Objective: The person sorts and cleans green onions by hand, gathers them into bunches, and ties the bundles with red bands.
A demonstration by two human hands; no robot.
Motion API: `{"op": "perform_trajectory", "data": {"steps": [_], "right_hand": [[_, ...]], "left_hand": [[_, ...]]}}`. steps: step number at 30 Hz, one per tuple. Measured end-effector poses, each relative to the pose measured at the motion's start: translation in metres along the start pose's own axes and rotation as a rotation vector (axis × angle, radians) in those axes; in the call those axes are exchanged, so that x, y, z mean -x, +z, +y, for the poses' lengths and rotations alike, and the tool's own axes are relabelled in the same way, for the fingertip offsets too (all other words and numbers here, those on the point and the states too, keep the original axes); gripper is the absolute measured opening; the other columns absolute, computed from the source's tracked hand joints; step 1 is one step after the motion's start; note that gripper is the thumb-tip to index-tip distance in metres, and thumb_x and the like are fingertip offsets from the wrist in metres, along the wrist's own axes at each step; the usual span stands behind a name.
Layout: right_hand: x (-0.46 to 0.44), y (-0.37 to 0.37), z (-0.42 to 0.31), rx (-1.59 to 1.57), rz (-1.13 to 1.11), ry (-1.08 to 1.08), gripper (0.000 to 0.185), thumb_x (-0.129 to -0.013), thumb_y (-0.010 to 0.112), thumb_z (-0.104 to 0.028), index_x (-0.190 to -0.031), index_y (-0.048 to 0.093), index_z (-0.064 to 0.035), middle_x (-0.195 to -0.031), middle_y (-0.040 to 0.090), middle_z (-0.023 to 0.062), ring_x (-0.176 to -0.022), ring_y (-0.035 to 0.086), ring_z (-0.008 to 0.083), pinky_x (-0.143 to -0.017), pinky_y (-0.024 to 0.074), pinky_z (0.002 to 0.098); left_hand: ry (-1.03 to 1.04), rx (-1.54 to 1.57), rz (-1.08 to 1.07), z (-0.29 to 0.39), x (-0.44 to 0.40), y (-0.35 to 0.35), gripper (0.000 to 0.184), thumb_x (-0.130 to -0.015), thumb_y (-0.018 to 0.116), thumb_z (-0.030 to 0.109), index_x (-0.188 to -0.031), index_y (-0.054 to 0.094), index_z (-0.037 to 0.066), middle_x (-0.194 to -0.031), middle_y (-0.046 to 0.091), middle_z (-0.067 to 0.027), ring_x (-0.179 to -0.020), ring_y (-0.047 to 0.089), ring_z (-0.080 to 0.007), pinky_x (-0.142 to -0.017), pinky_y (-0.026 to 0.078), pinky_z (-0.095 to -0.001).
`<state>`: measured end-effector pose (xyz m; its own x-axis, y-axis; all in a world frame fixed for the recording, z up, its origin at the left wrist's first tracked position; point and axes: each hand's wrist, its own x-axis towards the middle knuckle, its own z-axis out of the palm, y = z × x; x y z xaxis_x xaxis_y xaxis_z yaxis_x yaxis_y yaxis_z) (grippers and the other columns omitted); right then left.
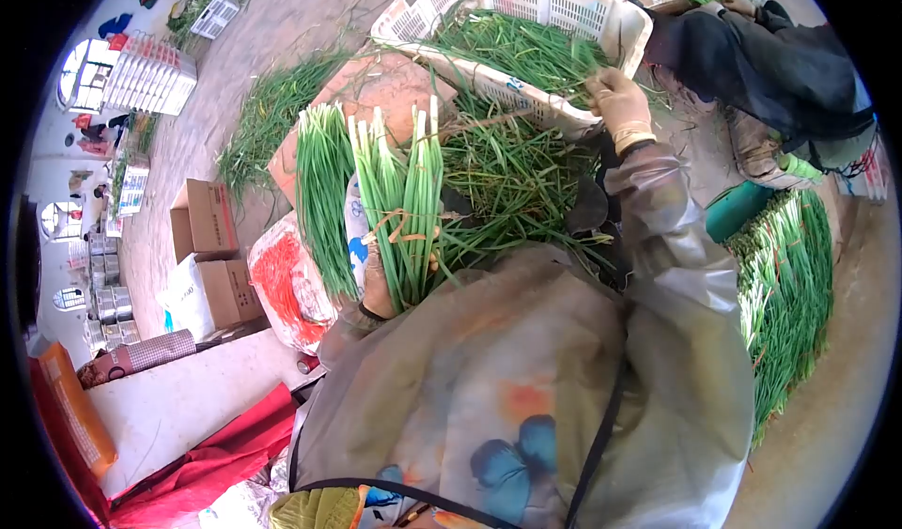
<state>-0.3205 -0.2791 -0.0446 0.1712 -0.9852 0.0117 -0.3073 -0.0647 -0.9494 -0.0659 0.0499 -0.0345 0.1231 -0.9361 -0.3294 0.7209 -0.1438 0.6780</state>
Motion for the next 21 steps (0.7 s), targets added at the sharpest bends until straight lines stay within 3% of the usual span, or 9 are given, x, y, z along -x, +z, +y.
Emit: {"op": "perform_trajectory", "data": {"steps": [2, 4, 6, 8, 10, 12, 17, 20, 21], "right_hand": [[-0.022, -0.013, 0.036, 0.085, 0.110, 0.147, 0.026, -0.081, 0.061, -0.024, -0.100, 0.062, -0.0059, -0.076, 0.064, 0.0112, -0.063, 0.062, 0.0173, -0.058, 0.0485, 0.0296], [-0.012, -0.015, 0.020, 0.755, 0.112, -0.001, 0.029, -0.082, 0.057, -0.024, -0.104, 0.061, -0.0053, -0.091, 0.065, 0.0164, -0.083, 0.064, 0.0268, -0.073, 0.0489, 0.0372], [-0.005, -0.001, 0.004, 1.140, -0.307, 0.217, 0.049, -0.078, 0.059, -0.038, -0.117, 0.052, -0.0107, -0.104, 0.061, 0.0198, -0.098, 0.057, 0.0348, -0.083, 0.0452, 0.0400], [0.038, 0.034, -0.053, 0.806, -0.308, 0.045, 0.055, -0.074, 0.065, -0.039, -0.118, 0.052, -0.0075, -0.098, 0.062, 0.0188, -0.090, 0.062, 0.0298, -0.079, 0.0479, 0.0383], [0.059, 0.074, -0.061, 0.005, -0.675, 0.152, 0.048, -0.081, 0.062, -0.035, -0.120, 0.050, -0.0093, -0.090, 0.061, 0.0063, -0.074, 0.058, 0.0141, -0.063, 0.0488, 0.0273], [0.077, 0.104, -0.088, -0.125, -0.801, 0.263, 0.040, -0.082, 0.063, -0.029, -0.115, 0.054, -0.0085, -0.089, 0.061, 0.0031, -0.070, 0.055, 0.0125, -0.058, 0.0477, 0.0265], [0.086, 0.137, -0.092, -0.205, -0.793, -0.046, 0.026, -0.079, 0.067, -0.020, -0.095, 0.058, -0.0013, -0.079, 0.060, 0.0062, -0.064, 0.055, 0.0126, -0.054, 0.0466, 0.0274], [0.090, 0.135, -0.099, -0.232, -0.868, -0.035, 0.028, -0.081, 0.065, -0.017, -0.103, 0.058, -0.0035, -0.084, 0.059, 0.0014, -0.065, 0.051, 0.0079, -0.054, 0.0453, 0.0216], [0.091, 0.131, -0.099, -0.305, -0.851, 0.012, 0.027, -0.081, 0.065, -0.016, -0.104, 0.058, -0.0036, -0.084, 0.059, 0.0018, -0.065, 0.052, 0.0079, -0.054, 0.0456, 0.0215]], "left_hand": [[-0.017, 0.065, -0.009, 0.000, 0.001, -0.007, 0.075, -0.082, 0.042, 0.062, -0.134, 0.026, 0.011, -0.119, 0.050, -0.0216, -0.081, 0.058, -0.0260, -0.075, 0.050, -0.0385], [-0.031, 0.097, 0.005, -0.002, 0.004, -0.011, 0.076, -0.081, 0.043, 0.062, -0.135, 0.025, 0.012, -0.121, 0.049, -0.0223, -0.081, 0.058, -0.0261, -0.075, 0.050, -0.0386], [0.029, 0.007, -0.009, -0.002, 0.002, -0.014, 0.077, -0.081, 0.043, 0.063, -0.135, 0.025, 0.011, -0.119, 0.050, -0.0220, -0.081, 0.058, -0.0258, -0.075, 0.050, -0.0381], [0.014, 0.034, -0.028, 0.000, -0.001, -0.013, 0.076, -0.081, 0.042, 0.062, -0.135, 0.025, 0.011, -0.118, 0.050, -0.0221, -0.082, 0.058, -0.0257, -0.076, 0.050, -0.0379], [-0.014, 0.065, -0.037, -0.002, 0.000, -0.009, 0.075, -0.082, 0.041, 0.062, -0.135, 0.025, 0.011, -0.117, 0.050, -0.0222, -0.082, 0.058, -0.0256, -0.076, 0.050, -0.0377], [0.007, -0.080, -0.058, 0.004, 0.000, 0.006, 0.074, -0.082, 0.041, 0.062, -0.135, 0.026, 0.012, -0.118, 0.050, -0.0217, -0.085, 0.057, -0.0254, -0.077, 0.049, -0.0377], [0.040, -0.193, -0.157, 0.014, 0.002, 0.010, 0.087, -0.074, 0.057, 0.060, -0.133, 0.030, 0.003, -0.112, 0.054, -0.0165, -0.085, 0.058, -0.0214, -0.078, 0.048, -0.0333], [-0.125, -0.446, -0.082, 0.028, -0.008, 0.001, 0.069, -0.076, 0.068, 0.030, -0.128, 0.037, -0.003, -0.114, 0.054, -0.0164, -0.091, 0.057, -0.0231, -0.083, 0.047, -0.0328], [-0.010, -0.263, 0.087, 0.020, -0.005, 0.007, 0.062, -0.076, 0.068, 0.023, -0.125, 0.041, -0.004, -0.106, 0.058, -0.0161, -0.089, 0.058, -0.0244, -0.080, 0.048, -0.0320]]}}
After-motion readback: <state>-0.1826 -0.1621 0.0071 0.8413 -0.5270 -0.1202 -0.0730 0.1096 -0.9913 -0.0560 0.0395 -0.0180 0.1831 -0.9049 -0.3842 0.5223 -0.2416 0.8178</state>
